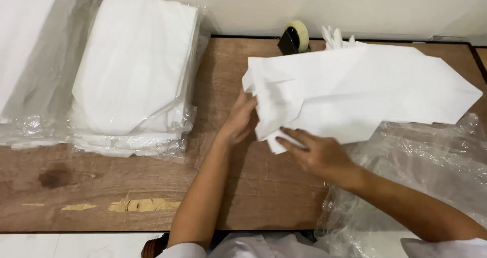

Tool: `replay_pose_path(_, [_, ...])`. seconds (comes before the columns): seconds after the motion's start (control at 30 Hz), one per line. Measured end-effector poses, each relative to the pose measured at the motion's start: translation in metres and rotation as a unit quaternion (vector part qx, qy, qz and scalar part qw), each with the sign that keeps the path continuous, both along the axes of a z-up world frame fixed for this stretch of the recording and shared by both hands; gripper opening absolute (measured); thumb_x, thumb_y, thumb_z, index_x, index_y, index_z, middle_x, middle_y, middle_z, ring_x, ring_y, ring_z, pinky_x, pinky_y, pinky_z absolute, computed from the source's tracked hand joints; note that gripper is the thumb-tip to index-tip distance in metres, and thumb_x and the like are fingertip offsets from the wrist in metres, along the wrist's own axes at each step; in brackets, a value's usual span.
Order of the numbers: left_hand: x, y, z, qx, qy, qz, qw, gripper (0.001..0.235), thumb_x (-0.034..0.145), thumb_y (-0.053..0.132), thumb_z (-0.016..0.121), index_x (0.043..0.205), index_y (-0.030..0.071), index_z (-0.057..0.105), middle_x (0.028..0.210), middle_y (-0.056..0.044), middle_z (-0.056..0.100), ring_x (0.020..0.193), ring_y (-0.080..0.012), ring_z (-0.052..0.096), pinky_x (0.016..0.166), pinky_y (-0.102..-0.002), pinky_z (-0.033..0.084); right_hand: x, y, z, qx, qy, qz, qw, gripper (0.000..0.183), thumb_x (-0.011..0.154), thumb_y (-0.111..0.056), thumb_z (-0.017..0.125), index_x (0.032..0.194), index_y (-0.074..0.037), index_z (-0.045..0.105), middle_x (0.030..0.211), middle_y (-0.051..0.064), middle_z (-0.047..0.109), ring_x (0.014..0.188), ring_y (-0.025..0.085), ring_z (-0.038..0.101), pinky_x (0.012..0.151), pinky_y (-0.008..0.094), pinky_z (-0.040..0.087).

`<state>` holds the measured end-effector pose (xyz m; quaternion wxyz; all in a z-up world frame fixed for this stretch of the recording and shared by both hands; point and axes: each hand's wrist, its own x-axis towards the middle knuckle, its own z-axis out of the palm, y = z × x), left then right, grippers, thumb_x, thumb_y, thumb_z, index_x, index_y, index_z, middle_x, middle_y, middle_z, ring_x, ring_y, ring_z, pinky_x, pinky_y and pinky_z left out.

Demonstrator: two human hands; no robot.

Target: Counting individual white handle bags, stacking them, and placing the stack into a clear plastic protective bag.

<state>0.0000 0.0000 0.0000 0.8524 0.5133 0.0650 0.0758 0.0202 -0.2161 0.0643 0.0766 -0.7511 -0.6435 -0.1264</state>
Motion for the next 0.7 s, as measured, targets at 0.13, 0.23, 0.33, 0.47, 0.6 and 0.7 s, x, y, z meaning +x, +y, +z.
replay_pose_path(0.13, [-0.036,0.012,0.002,0.173,0.027,0.060,0.983,0.068,0.091,0.013,0.057,0.145,-0.003,0.020,0.142,-0.034,0.033,0.130,-0.0489,0.035,0.102,-0.062,0.035,-0.012,0.015,-0.022,-0.043,0.048,0.077,0.995,0.041,0.085,-0.008,0.056,0.126,-0.007,0.055,0.129,0.019,0.051,0.097,0.036,0.065,0.066,0.040,0.061])
replay_pose_path(0.23, [-0.048,0.031,-0.009,0.244,0.072,0.072,0.964,0.066,0.094,0.012,0.055,0.150,0.008,0.019,0.146,-0.023,0.035,0.133,-0.0378,0.035,0.108,-0.056,0.032,-0.007,0.017,-0.008,-0.121,0.160,0.092,0.975,0.038,0.086,-0.012,0.058,0.124,-0.005,0.057,0.128,0.020,0.053,0.105,0.038,0.062,0.075,0.043,0.057])
replay_pose_path(0.33, [-0.061,0.041,-0.004,0.360,0.142,0.063,0.920,0.067,0.090,-0.001,0.045,0.150,0.003,0.014,0.149,-0.027,0.027,0.138,-0.0398,0.028,0.112,-0.057,0.023,0.005,0.010,0.016,-0.163,0.297,0.014,0.941,0.030,0.093,-0.023,0.053,0.120,-0.012,0.063,0.116,0.015,0.065,0.096,0.034,0.068,0.072,0.042,0.058])
replay_pose_path(0.47, [-0.070,0.044,-0.007,0.383,0.188,0.044,0.903,0.067,0.088,-0.002,0.040,0.148,0.003,0.010,0.147,-0.027,0.029,0.136,-0.0406,0.031,0.113,-0.058,0.024,0.039,-0.020,0.026,-0.112,0.354,-0.120,0.921,0.024,0.090,-0.018,0.057,0.110,-0.013,0.067,0.106,0.012,0.071,0.082,0.027,0.073,0.062,0.033,0.059])
replay_pose_path(0.6, [-0.069,0.051,-0.029,0.405,0.153,0.094,0.896,0.071,0.078,-0.001,0.041,0.144,0.000,0.014,0.142,-0.019,0.037,0.130,-0.0324,0.037,0.107,-0.043,0.030,0.076,-0.050,0.032,-0.045,0.294,-0.279,0.913,0.025,0.089,-0.018,0.060,0.111,-0.011,0.069,0.097,0.005,0.074,0.075,0.018,0.071,0.072,0.032,0.057])
replay_pose_path(0.7, [-0.078,0.046,-0.020,0.413,0.117,0.106,0.897,0.066,0.082,0.002,0.034,0.145,0.004,0.017,0.140,-0.020,0.027,0.134,-0.0327,0.029,0.112,-0.047,0.023,0.100,-0.064,0.033,-0.044,0.318,-0.412,0.853,0.024,0.092,-0.019,0.056,0.110,-0.011,0.070,0.106,0.004,0.071,0.088,0.022,0.066,0.081,0.035,0.048])
